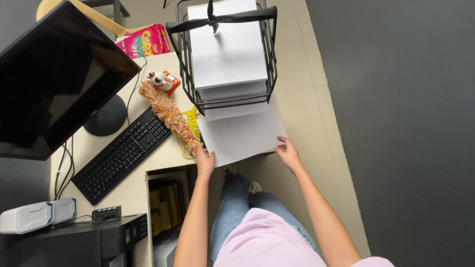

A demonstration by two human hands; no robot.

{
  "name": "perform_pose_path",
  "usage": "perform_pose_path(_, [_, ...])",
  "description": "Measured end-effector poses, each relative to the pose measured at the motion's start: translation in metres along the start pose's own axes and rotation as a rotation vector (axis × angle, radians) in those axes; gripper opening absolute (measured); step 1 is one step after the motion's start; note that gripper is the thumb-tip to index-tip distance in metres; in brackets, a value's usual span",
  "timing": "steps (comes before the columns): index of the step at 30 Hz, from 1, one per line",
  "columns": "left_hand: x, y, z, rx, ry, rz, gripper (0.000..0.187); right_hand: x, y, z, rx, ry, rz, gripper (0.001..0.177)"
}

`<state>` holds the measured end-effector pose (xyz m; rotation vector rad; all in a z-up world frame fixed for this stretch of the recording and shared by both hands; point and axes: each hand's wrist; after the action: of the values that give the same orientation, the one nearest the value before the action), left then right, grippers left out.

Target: The person organizes white sheets of paper by placing them into a black wire mesh document tray. They then move the tray to a yellow chair, pick up a stack of papers from a printer, and place them on the chair. Finally, they adjust a black office chair and a duster on the desk.

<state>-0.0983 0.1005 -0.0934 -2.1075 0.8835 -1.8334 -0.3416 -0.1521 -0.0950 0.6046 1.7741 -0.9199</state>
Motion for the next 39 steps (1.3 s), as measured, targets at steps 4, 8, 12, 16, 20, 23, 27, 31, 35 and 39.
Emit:
perform_pose_path(4, [0.029,-0.007,-0.003,0.368,0.543,0.278,0.057,-0.036,0.012,0.014,0.044,-0.01,-0.032,0.044])
perform_pose_path(8, [0.054,-0.011,0.019,0.176,0.408,-0.036,0.047,-0.062,0.027,0.043,0.079,-0.046,0.164,0.043])
perform_pose_path(12, [0.087,-0.015,0.038,0.124,0.392,-0.073,0.051,-0.075,0.038,0.075,0.144,-0.044,0.301,0.046])
perform_pose_path(16, [0.097,-0.009,0.06,0.098,0.451,-0.092,0.058,-0.069,0.047,0.095,0.17,-0.08,0.284,0.045])
perform_pose_path(20, [0.103,-0.012,0.071,0.05,0.382,-0.051,0.048,-0.085,0.049,0.096,0.243,-0.099,0.212,0.041])
perform_pose_path(23, [0.096,-0.012,0.084,0.032,0.432,-0.029,0.039,-0.096,0.05,0.094,0.322,-0.135,0.088,0.035])
perform_pose_path(27, [0.121,-0.025,0.087,-0.046,0.571,-0.025,0.039,-0.103,0.052,0.085,0.403,-0.242,-0.07,0.028])
perform_pose_path(31, [0.115,-0.021,0.093,-0.045,0.599,0.038,0.031,-0.111,0.051,0.09,0.427,-0.335,-0.108,0.026])
perform_pose_path(35, [0.11,-0.021,0.097,0.001,0.62,0.059,0.024,-0.116,0.059,0.088,0.47,-0.387,-0.155,0.024])
perform_pose_path(39, [0.123,-0.019,0.098,-0.01,0.483,0.032,0.024,-0.118,0.06,0.096,0.494,-0.374,-0.186,0.021])
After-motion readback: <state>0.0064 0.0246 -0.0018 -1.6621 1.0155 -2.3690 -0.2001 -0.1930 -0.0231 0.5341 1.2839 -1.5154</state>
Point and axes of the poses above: each hand's wrist, its own z-axis towards the middle knuckle, its own y-axis out of the palm, x = y × z, and after that the axes turned 10 degrees about x, right-handed
